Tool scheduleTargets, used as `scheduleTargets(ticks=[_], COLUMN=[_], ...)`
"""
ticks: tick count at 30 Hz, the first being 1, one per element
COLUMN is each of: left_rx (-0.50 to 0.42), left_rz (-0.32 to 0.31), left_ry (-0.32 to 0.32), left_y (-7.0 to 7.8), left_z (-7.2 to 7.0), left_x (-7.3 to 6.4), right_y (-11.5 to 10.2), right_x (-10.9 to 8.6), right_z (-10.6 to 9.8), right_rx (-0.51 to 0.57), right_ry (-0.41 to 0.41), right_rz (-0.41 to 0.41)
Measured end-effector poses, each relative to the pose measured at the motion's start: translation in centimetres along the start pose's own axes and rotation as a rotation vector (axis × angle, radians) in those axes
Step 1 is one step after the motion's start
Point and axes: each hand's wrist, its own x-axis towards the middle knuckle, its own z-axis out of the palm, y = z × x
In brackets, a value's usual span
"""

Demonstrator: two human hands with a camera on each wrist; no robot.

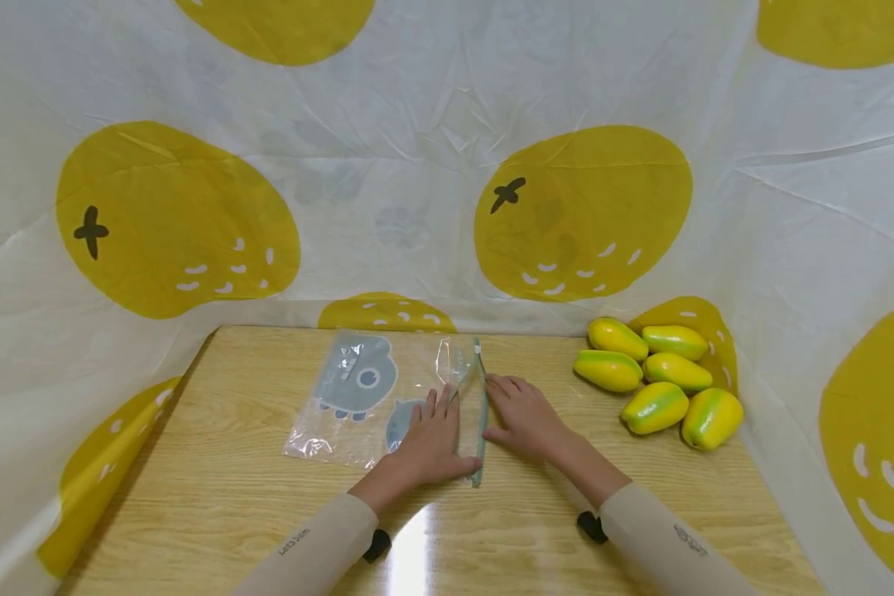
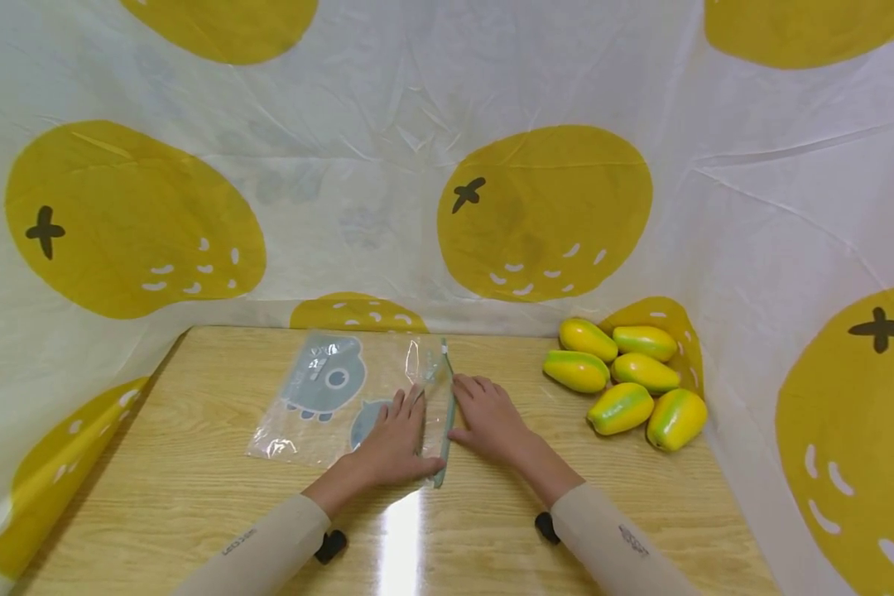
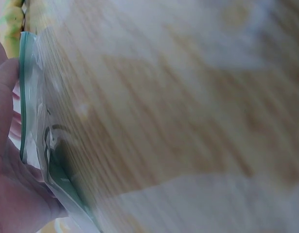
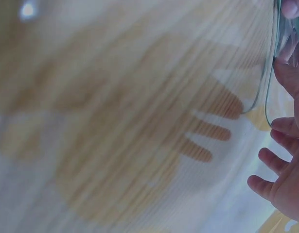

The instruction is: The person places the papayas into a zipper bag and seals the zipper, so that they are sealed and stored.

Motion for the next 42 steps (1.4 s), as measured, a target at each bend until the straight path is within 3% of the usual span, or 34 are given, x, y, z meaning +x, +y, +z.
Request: scheduleTargets(ticks=[10,25,30,42], left_rx=[0.002,-0.042,-0.09,-0.183], left_rz=[0.021,-0.02,-0.032,-0.008], left_ry=[-0.001,-0.051,-0.014,0.145], left_y=[-0.1,0.3,0.4,0.2], left_z=[0.0,0.3,0.3,0.8], left_x=[0.0,0.1,-0.2,-0.9], right_y=[0.4,0.5,0.4,0.2], right_x=[0.3,0.4,0.5,0.4], right_z=[0.0,0.6,0.7,0.5], right_rx=[0.006,0.04,0.039,0.03], right_ry=[0.037,-0.026,-0.043,-0.061], right_rz=[-0.013,0.022,0.036,0.057])
